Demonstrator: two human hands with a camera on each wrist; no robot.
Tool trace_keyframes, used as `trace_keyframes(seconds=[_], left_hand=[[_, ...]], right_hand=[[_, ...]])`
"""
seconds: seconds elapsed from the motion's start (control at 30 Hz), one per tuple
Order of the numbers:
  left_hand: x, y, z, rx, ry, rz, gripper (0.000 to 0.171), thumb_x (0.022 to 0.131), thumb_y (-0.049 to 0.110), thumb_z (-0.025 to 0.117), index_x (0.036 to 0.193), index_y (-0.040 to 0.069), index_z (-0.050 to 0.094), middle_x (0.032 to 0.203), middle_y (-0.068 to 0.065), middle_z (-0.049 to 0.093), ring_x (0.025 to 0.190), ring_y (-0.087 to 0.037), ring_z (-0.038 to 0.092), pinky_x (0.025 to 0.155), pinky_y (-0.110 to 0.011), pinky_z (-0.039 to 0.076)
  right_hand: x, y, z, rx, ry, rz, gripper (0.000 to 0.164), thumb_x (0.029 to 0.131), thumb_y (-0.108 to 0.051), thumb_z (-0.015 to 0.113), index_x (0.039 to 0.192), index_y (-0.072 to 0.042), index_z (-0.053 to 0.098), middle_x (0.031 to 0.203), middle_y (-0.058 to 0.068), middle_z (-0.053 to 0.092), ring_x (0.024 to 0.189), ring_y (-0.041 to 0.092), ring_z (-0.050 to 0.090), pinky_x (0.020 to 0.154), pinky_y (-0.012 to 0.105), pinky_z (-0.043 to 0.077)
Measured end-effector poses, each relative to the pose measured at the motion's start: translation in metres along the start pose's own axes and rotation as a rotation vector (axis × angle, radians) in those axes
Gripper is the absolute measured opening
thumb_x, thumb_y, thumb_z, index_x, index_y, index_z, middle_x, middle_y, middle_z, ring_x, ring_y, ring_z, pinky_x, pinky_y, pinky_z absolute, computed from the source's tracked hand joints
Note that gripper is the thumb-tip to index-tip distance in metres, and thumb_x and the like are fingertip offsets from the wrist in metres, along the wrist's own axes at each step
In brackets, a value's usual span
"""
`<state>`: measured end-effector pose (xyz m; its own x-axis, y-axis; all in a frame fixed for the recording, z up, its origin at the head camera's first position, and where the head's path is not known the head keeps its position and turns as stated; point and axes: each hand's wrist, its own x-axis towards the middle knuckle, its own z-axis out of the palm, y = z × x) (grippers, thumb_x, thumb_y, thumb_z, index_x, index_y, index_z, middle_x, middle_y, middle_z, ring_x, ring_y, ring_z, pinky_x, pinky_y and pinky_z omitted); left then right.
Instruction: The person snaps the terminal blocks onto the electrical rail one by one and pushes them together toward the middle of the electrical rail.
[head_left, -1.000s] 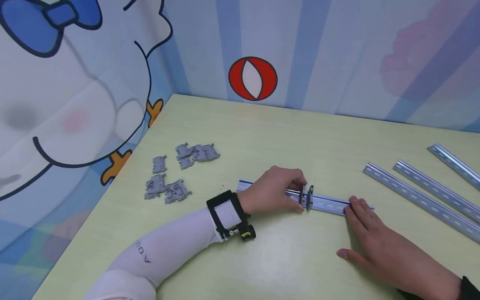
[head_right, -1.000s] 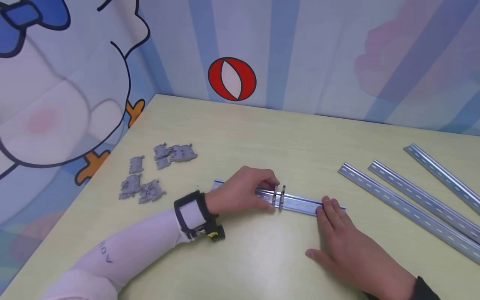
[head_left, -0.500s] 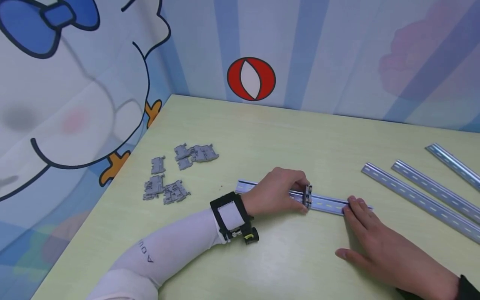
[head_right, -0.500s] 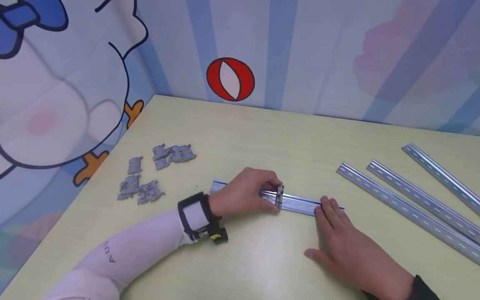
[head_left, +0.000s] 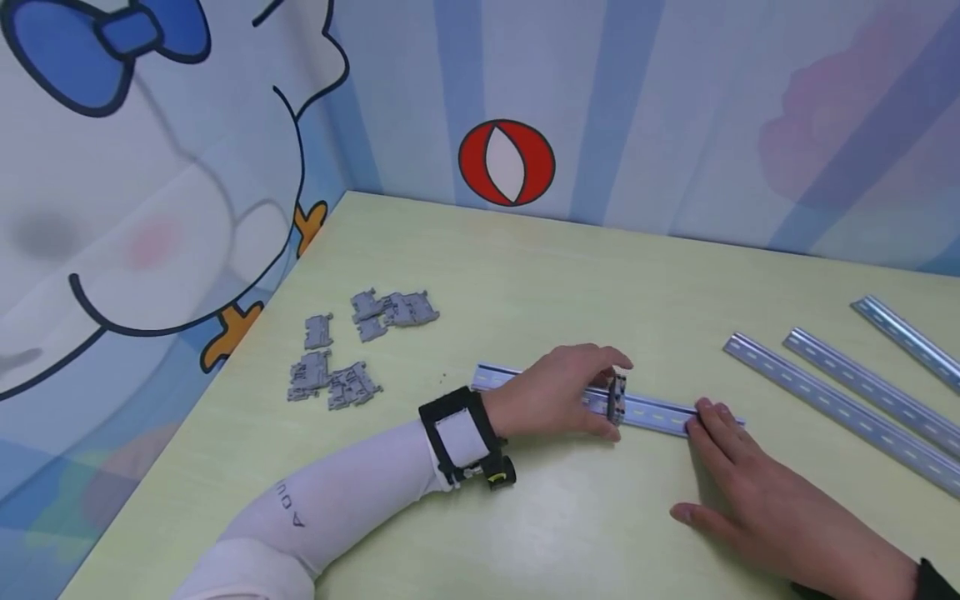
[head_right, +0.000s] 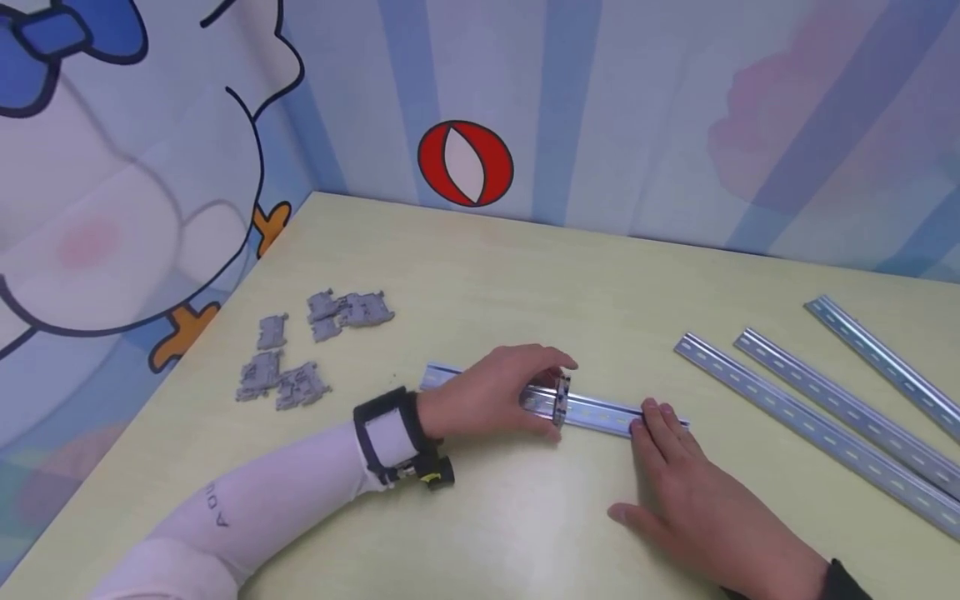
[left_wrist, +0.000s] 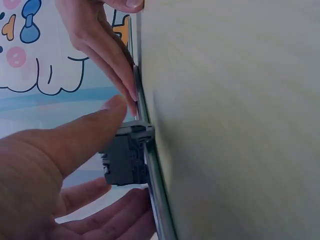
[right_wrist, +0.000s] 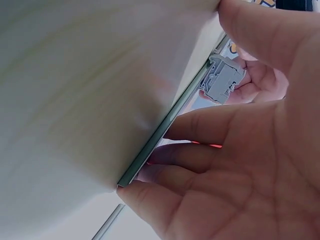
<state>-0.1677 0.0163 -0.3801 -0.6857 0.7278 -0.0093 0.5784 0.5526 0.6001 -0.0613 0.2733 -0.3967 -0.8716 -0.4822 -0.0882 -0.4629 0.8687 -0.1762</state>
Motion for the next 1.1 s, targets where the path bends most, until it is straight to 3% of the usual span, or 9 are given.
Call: trace_keyframes(seconds=[0.07, 0.2, 0.47, 0.77, 1.1], left_hand=[[-0.002, 0.001, -0.004, 0.025, -0.011, 0.000, 0.071, 0.079, 0.037, 0.081, 0.139, 0.016, 0.049, 0.124, 0.002, 0.058, 0.110, -0.008, 0.054, 0.093, -0.018, 0.044], [-0.007, 0.001, -0.017, 0.066, 0.000, -0.005, 0.059, 0.084, 0.035, 0.077, 0.136, 0.017, 0.054, 0.128, 0.000, 0.056, 0.112, -0.011, 0.053, 0.094, -0.022, 0.045], [-0.015, -0.011, -0.056, 0.099, 0.101, -0.064, 0.047, 0.086, 0.029, 0.076, 0.128, 0.014, 0.061, 0.128, -0.003, 0.059, 0.117, -0.019, 0.055, 0.098, -0.030, 0.046], [-0.036, -0.044, -0.100, 0.103, 0.237, -0.171, 0.046, 0.084, 0.028, 0.078, 0.125, 0.014, 0.063, 0.125, -0.002, 0.062, 0.116, -0.021, 0.054, 0.099, -0.039, 0.044], [-0.065, -0.092, -0.128, 0.104, 0.252, -0.386, 0.052, 0.083, 0.028, 0.078, 0.129, 0.013, 0.060, 0.133, -0.009, 0.057, 0.121, -0.030, 0.051, 0.097, -0.049, 0.045]], right_hand=[[0.000, 0.000, 0.000, -0.001, 0.007, -0.006, 0.096, 0.087, -0.061, 0.060, 0.147, 0.009, 0.032, 0.156, 0.028, 0.019, 0.140, 0.046, 0.027, 0.101, 0.057, 0.040], [-0.001, 0.001, 0.000, -0.001, 0.003, 0.001, 0.096, 0.087, -0.062, 0.059, 0.147, 0.008, 0.032, 0.157, 0.028, 0.018, 0.141, 0.046, 0.027, 0.101, 0.057, 0.039], [-0.002, 0.001, -0.002, -0.001, -0.008, 0.017, 0.096, 0.088, -0.064, 0.056, 0.148, 0.007, 0.031, 0.158, 0.026, 0.017, 0.142, 0.043, 0.025, 0.102, 0.057, 0.038], [-0.001, -0.002, -0.004, 0.028, -0.032, 0.031, 0.097, 0.088, -0.067, 0.052, 0.148, 0.006, 0.030, 0.159, 0.025, 0.016, 0.143, 0.042, 0.023, 0.105, 0.057, 0.036], [-0.002, -0.001, -0.005, 0.019, -0.047, 0.050, 0.098, 0.088, -0.068, 0.051, 0.148, 0.006, 0.030, 0.159, 0.025, 0.015, 0.144, 0.042, 0.022, 0.105, 0.058, 0.035]])
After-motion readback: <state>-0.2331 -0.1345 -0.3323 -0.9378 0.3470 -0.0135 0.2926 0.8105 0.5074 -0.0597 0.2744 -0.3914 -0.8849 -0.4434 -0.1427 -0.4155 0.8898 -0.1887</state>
